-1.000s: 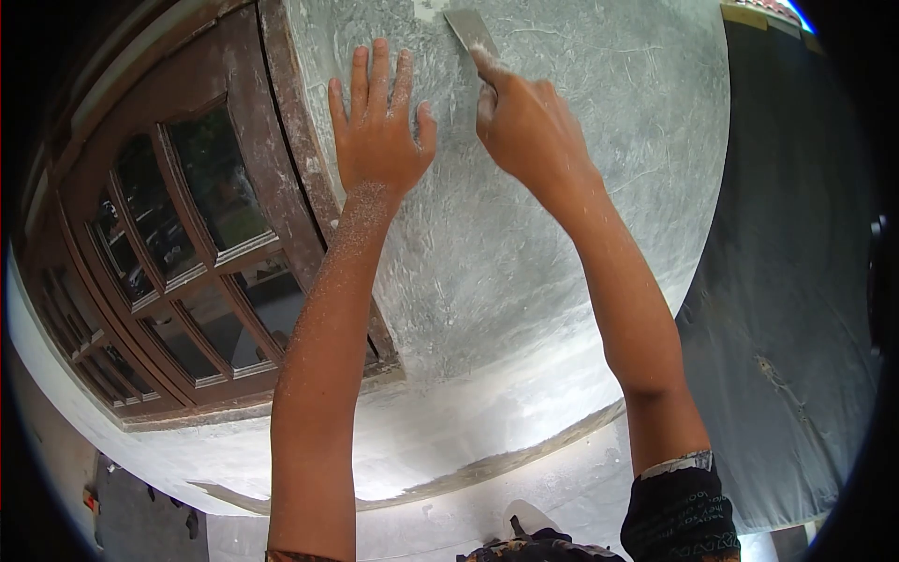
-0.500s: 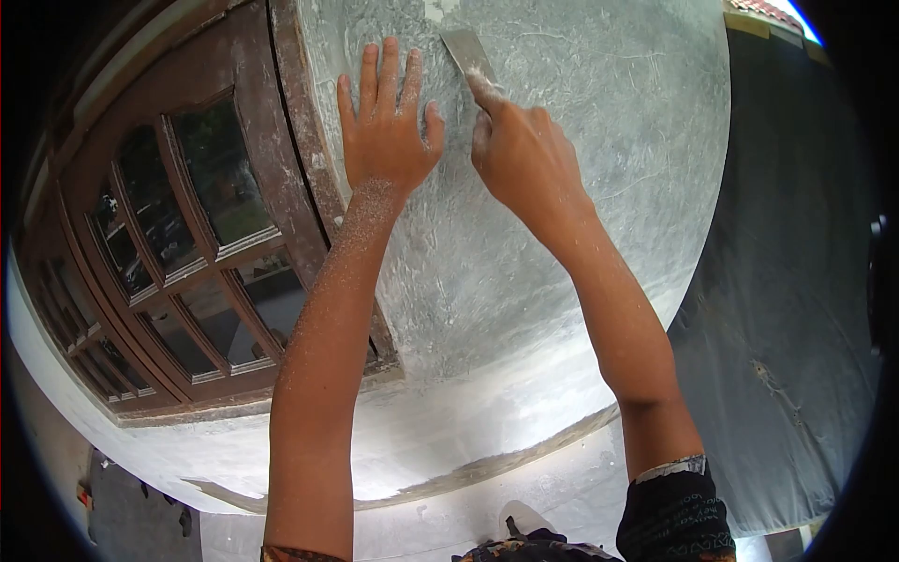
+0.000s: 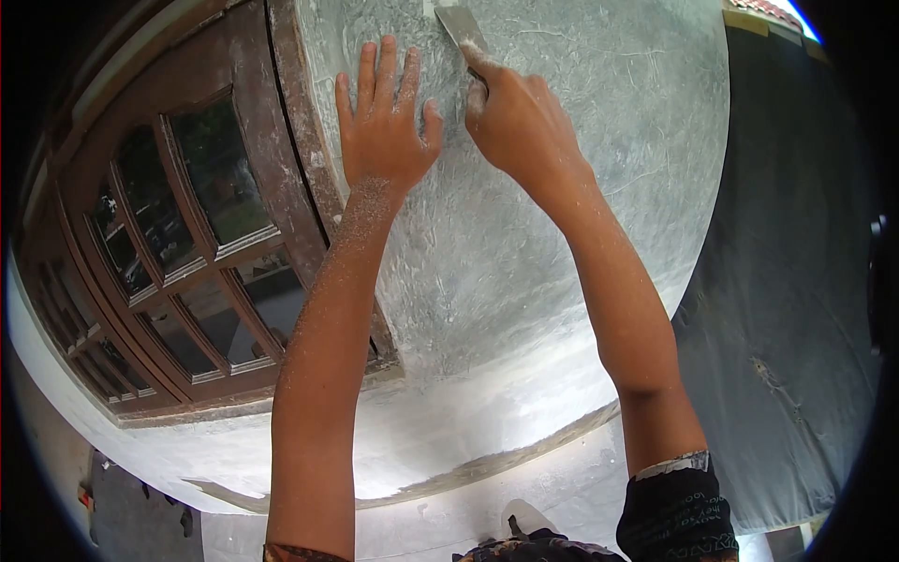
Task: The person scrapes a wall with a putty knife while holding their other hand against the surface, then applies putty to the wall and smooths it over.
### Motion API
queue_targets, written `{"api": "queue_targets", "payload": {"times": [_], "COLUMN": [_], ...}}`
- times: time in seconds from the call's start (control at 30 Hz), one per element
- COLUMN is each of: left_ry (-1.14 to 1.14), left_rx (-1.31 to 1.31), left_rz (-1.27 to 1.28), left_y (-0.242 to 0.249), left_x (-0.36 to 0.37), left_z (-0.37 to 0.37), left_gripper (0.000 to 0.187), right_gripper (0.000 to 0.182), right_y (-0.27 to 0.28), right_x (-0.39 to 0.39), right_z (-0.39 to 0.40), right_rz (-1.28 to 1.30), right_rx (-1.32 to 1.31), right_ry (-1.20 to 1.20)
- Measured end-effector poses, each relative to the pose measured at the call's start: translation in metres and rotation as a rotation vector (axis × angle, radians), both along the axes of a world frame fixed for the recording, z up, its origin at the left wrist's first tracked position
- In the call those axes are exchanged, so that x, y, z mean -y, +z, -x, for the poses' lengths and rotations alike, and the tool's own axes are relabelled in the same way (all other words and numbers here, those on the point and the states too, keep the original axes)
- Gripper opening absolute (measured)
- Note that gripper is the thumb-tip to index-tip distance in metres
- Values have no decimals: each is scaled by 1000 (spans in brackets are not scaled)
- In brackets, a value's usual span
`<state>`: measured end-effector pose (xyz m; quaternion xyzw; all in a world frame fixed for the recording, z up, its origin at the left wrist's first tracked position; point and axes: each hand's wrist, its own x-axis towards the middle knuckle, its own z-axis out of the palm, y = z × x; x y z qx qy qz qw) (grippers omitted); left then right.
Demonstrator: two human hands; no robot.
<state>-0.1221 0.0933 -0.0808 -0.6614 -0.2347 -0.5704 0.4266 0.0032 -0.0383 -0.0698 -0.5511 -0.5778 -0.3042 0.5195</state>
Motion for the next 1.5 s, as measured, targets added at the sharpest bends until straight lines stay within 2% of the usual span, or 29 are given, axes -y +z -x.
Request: {"api": "queue_targets", "payload": {"times": [0.13,0.27,0.33,0.43,0.5,0.63,0.83,1.03,1.13,1.33,1.5], "left_ry": [11,20,-14,-11,-7,-17,-2,-6,-22,47,65], "left_rx": [-1,6,6,11,14,14,15,13,16,12,17], "left_rz": [19,28,-1,19,19,19,24,19,23,2,26], "left_y": [-1,-1,-1,-1,-2,-2,-2,-2,-2,-2,-2], "left_x": [2,2,1,2,2,2,1,0,0,1,2], "left_z": [1,0,1,0,-1,-1,-1,-1,-2,-1,-2], "left_gripper": [62,62,61,61,61,61,63,63,62,63,63], "right_gripper": [49,49,47,47,47,48,48,47,46,48,48], "right_y": [-27,-4,-3,-24,-22,2,-25,3,-24,3,-18], "right_x": [9,1,-3,10,8,-8,8,-3,4,-8,6], "right_z": [8,2,3,10,10,5,14,8,11,8,16], "right_rz": [93,81,-13,101,85,-6,110,5,84,-11,94], "right_rx": [23,-5,-6,-3,0,37,21,3,26,27,14], "right_ry": [-55,-7,7,-55,-59,-45,-94,-1,-59,-11,-43]}}
